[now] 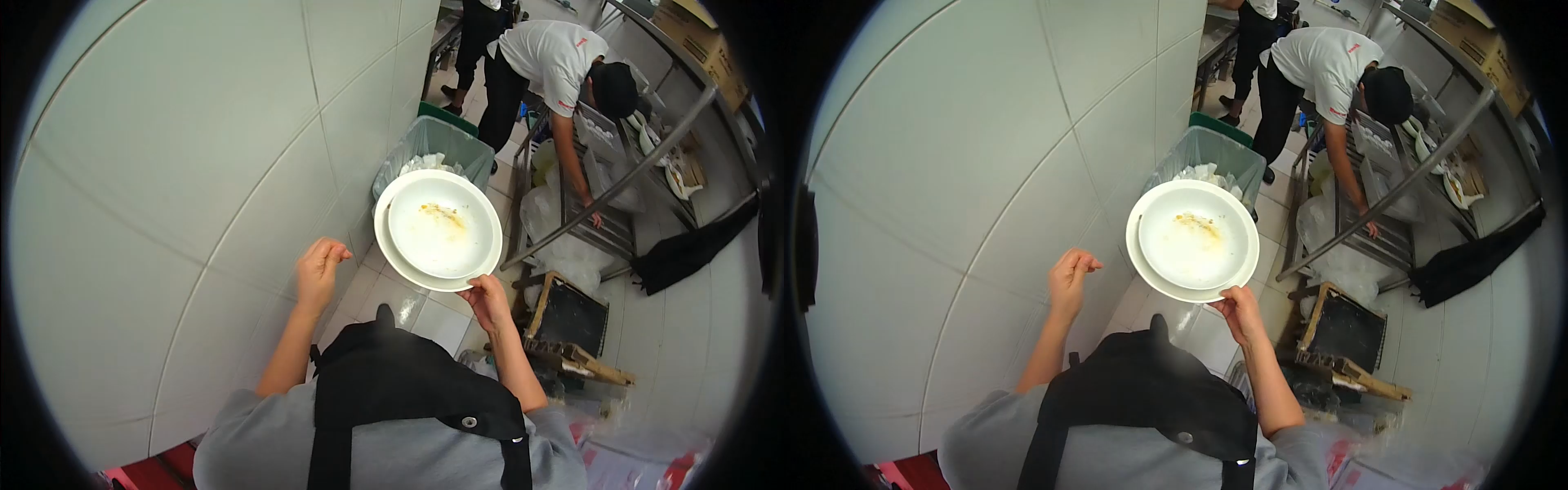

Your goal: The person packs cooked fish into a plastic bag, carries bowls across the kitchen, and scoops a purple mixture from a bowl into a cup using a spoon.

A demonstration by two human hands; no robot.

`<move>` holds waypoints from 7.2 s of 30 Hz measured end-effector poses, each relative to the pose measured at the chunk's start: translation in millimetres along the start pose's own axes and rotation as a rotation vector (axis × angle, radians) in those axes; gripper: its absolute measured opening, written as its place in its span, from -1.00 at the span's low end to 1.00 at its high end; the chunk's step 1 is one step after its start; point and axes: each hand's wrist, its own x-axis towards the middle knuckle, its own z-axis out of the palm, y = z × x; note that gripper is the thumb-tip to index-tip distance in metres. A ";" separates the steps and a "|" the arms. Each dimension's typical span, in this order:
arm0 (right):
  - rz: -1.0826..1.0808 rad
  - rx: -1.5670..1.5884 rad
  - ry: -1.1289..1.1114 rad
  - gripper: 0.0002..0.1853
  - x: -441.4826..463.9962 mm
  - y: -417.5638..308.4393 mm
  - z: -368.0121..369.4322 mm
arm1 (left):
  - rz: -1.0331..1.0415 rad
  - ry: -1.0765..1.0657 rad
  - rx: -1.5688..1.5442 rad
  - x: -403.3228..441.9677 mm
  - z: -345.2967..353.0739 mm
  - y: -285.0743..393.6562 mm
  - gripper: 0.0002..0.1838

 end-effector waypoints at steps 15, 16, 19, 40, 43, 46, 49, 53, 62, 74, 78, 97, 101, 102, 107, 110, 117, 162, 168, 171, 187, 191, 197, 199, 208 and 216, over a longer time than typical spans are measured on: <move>-0.090 0.007 -0.032 -0.72 341.1 -163.0 -99.8 | 0.157 0.162 -0.178 196.3 117.1 29.1 -0.63; -0.085 0.007 -0.044 -0.70 369.2 -174.8 -106.1 | 0.137 0.242 -0.143 200.9 126.7 29.1 -0.64; -0.082 -0.012 -0.097 -0.67 446.0 -212.7 -118.8 | 0.136 0.336 0.068 210.1 151.1 27.8 -0.69; 0.016 -0.010 -0.361 -0.61 853.6 -266.5 -35.9 | -0.721 0.399 -0.325 213.0 331.4 29.9 -0.66; 0.061 -0.004 -0.381 -0.63 872.5 -253.7 -18.3 | -0.717 0.364 -0.299 231.1 341.4 33.3 -0.67; 0.119 0.007 -0.398 -0.66 880.9 -243.4 2.7 | -0.713 0.355 -0.284 239.4 343.9 34.7 -0.66; 0.128 -0.027 -0.425 -0.67 883.4 -233.8 18.4 | -0.709 0.355 -0.281 244.5 344.4 34.0 -0.66; 0.174 -0.057 -0.384 -0.75 884.9 -231.5 37.1 | -0.716 0.331 -0.276 250.0 349.1 37.2 -0.66; 0.271 -0.076 -0.357 -0.55 889.6 -221.8 35.3 | -0.700 0.275 -0.173 249.1 336.3 48.0 -0.65; -0.195 -0.442 -0.328 -0.76 515.8 -20.6 -71.3 | -0.567 0.538 0.107 86.9 234.1 61.1 -0.67; 0.088 -0.691 -1.144 -0.76 333.8 10.2 8.9 | -0.677 0.799 0.226 -25.7 170.7 81.6 -0.68; 1.203 -0.382 -3.369 -0.59 -140.1 124.8 205.2 | -0.841 1.414 0.466 -377.0 -7.9 151.0 -0.74; 1.234 -0.524 -3.383 -0.61 -182.0 173.8 267.8 | -1.132 1.299 0.570 -481.0 -24.0 91.3 -0.75; 1.231 -0.506 -3.378 -0.62 -194.8 187.6 293.2 | -1.199 1.349 0.516 -530.9 -9.7 54.0 -0.75; 1.577 -0.929 -3.043 -0.64 -240.3 240.7 410.6 | -1.789 1.272 0.103 -652.3 126.4 7.5 -0.74; 0.142 -1.005 -3.089 -0.67 -266.5 297.4 420.8 | -1.970 1.419 -0.287 -674.4 213.1 9.3 -0.59; 0.417 -1.054 -3.055 -0.61 -301.1 364.9 430.6 | -1.864 1.246 -0.493 -716.8 105.8 23.4 -0.53; 0.191 -1.670 -1.712 -0.57 -158.5 680.6 947.3 | -1.317 0.451 -0.141 -513.0 -1029.5 -389.2 -0.63; 0.740 -1.280 -1.938 -0.61 -176.4 687.5 1099.6 | -1.240 0.715 -0.396 -432.0 -1158.0 -431.6 -0.74; 0.731 -1.253 -2.166 -0.60 -193.2 715.6 1199.1 | -1.064 0.932 -0.426 -431.4 -1204.9 -463.1 -0.72; 1.392 -0.357 -3.490 -0.63 -421.8 906.4 1465.4 | -1.246 1.773 -0.506 -609.9 -1204.7 -437.1 -0.70; 1.658 -0.454 -3.225 -0.64 -456.0 960.7 1530.2 | -1.346 1.654 -0.505 -645.5 -1239.1 -465.9 -0.77; 1.277 -0.468 -3.176 -0.62 -491.1 1022.4 1591.6 | -1.425 1.466 -0.286 -687.3 -1448.0 -468.7 -0.77; 1.559 -0.547 -3.109 -0.58 -502.3 1063.8 1605.4 | -1.324 1.572 -0.309 -697.8 -1525.8 -480.5 -0.76; 1.880 -0.263 -2.974 -0.64 -563.0 1138.4 1838.6 | -1.249 1.618 -0.170 -699.5 -1786.2 -489.8 -0.75; 1.910 -0.488 -3.220 -0.77 -632.2 1214.9 1991.5 | -1.594 1.621 -0.184 -711.5 -1851.6 -462.9 -0.75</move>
